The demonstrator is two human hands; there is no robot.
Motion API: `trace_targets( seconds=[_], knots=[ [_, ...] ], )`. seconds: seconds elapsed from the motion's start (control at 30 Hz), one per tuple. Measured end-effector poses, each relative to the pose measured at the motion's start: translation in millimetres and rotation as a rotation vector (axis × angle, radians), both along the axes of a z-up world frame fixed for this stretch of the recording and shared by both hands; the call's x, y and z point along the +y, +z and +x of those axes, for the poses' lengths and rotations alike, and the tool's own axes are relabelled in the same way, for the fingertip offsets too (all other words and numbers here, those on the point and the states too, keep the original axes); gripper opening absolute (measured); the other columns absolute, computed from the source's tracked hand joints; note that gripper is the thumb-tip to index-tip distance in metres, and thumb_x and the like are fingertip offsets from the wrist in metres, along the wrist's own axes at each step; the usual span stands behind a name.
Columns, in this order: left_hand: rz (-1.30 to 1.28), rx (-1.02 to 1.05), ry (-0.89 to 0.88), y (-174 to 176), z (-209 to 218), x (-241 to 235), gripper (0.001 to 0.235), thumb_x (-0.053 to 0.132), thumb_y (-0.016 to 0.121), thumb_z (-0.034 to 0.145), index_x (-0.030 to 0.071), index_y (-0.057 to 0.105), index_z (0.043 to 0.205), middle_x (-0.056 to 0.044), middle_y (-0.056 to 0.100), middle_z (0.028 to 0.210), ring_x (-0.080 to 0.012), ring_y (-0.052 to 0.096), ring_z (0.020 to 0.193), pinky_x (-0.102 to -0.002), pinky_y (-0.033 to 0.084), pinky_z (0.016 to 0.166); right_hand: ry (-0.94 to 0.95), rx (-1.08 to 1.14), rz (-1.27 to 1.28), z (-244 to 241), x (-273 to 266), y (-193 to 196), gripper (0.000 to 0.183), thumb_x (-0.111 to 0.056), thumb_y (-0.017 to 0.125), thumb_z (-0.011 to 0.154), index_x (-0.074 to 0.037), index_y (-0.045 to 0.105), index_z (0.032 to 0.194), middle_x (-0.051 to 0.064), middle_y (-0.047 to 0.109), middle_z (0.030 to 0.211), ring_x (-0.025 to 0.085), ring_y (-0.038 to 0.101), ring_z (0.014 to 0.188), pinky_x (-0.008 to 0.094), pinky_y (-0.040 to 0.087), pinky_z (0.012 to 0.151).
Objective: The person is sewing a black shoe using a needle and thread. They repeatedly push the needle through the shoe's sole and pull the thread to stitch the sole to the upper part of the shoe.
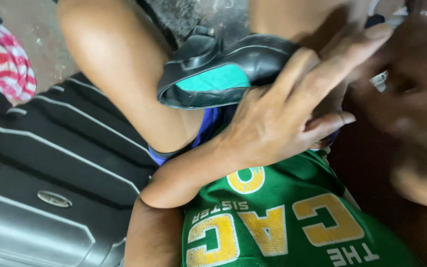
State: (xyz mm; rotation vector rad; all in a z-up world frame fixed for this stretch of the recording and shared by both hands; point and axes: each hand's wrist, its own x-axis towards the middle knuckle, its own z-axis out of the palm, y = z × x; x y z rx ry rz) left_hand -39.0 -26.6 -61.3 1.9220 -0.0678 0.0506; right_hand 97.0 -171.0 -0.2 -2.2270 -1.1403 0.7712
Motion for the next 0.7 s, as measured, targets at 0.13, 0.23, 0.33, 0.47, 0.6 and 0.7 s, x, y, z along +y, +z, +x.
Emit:
trace_targets(
  seconds=[0.13,0.23,0.33,0.47,0.6,0.7],
  knots=[
    [-0.080,-0.108,0.069,-6,3,-4,0.094,0.021,0.089,0.093,0.010,0.024,0.159,-0.007,0.042,0.157,-0.0182,0.057,0.119,-0.022,0.062,0.078,-0.026,-0.054,-0.040,-4,-15,-5,0.028,-0.008,0.068,0.094,0.004,0.064,0.118,0.011,0.067,0.083,0.015,0.064,0.065,0.027,0.048,0.052],
    [-0.122,-0.092,0.083,-5,5,-1,0.095,0.021,0.090,0.090,0.007,0.025,0.158,-0.012,0.040,0.158,-0.0208,0.058,0.126,-0.023,0.063,0.082,-0.040,-0.085,-0.071,-3,-36,-9,0.028,-0.007,0.064,0.097,0.004,0.062,0.122,0.011,0.067,0.084,0.015,0.064,0.065,0.028,0.048,0.051],
    [-0.169,-0.085,0.064,0,5,6,0.093,0.020,0.088,0.094,0.009,0.022,0.158,-0.008,0.039,0.161,-0.0133,0.060,0.115,-0.019,0.062,0.084,-0.059,-0.110,-0.088,-5,-52,-12,0.028,-0.005,0.060,0.099,0.004,0.060,0.126,0.012,0.066,0.086,0.016,0.064,0.065,0.028,0.048,0.050],
    [-0.260,-0.041,0.085,9,7,10,0.088,0.019,0.088,0.101,0.013,0.022,0.159,-0.005,0.044,0.153,-0.0122,0.064,0.121,-0.018,0.062,0.083,-0.073,-0.109,-0.095,-9,-64,-16,0.029,-0.003,0.056,0.103,0.004,0.058,0.131,0.013,0.066,0.088,0.016,0.063,0.065,0.028,0.047,0.049],
    [-0.259,0.039,0.106,18,10,12,0.084,0.017,0.087,0.097,0.010,0.026,0.155,-0.013,0.048,0.151,-0.0085,0.068,0.099,-0.021,0.059,0.069,-0.083,-0.107,-0.086,-19,-79,-31,0.030,-0.001,0.051,0.107,0.004,0.056,0.136,0.014,0.065,0.090,0.017,0.063,0.065,0.028,0.046,0.048],
    [-0.207,0.155,0.070,18,14,12,0.075,0.019,0.087,0.093,0.003,0.039,0.148,-0.018,0.050,0.148,-0.0097,0.073,0.089,-0.024,0.058,0.066,-0.013,-0.022,0.149,-26,-93,-44,0.028,-0.004,0.045,0.112,0.004,0.053,0.138,0.014,0.066,0.094,0.016,0.064,0.068,0.027,0.048,0.048]
  ],
)
